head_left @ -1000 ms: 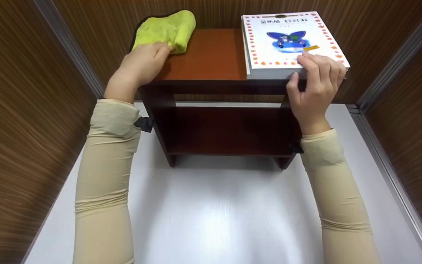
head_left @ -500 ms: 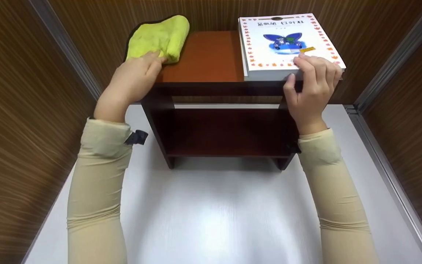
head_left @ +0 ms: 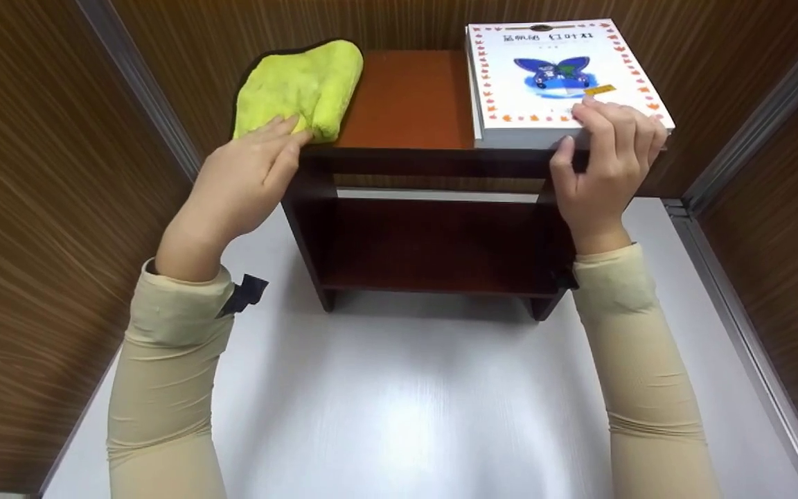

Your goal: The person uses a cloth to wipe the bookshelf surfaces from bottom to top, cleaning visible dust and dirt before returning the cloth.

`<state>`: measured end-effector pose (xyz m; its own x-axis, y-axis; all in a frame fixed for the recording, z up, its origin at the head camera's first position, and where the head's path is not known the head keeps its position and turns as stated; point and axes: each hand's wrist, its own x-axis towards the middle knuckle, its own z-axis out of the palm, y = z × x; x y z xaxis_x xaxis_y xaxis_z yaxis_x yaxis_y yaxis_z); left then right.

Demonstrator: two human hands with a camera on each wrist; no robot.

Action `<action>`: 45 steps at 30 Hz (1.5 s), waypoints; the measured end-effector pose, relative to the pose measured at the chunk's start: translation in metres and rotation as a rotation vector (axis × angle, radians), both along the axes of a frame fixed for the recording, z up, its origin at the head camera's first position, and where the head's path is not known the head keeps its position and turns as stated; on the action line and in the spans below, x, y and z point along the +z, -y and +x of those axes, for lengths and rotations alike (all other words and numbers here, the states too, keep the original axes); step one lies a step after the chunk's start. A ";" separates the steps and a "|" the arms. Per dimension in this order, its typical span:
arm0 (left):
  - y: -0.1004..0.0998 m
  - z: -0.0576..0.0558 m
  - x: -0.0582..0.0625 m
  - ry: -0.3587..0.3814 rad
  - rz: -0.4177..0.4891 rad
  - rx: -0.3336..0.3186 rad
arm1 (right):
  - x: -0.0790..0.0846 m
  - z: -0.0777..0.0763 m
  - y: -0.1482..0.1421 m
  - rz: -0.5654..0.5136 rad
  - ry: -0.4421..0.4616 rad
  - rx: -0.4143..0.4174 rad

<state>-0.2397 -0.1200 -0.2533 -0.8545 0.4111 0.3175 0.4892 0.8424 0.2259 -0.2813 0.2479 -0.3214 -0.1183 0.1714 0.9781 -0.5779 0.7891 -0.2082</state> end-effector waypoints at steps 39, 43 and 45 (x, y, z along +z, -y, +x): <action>-0.088 0.012 -0.006 -0.129 -0.099 -0.112 | 0.006 0.003 0.003 -0.016 -0.018 -0.002; -0.101 0.013 -0.008 -0.131 -0.125 -0.137 | 0.003 0.001 0.002 -0.010 -0.019 0.002; -0.107 0.014 -0.009 -0.123 -0.132 -0.141 | 0.002 0.000 0.001 -0.006 -0.015 0.000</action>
<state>-0.2260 -0.0134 -0.2619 -0.7439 0.5684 0.3515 0.6212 0.7820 0.0500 -0.2814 0.2471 -0.3197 -0.1040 0.1771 0.9787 -0.5807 0.7881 -0.2043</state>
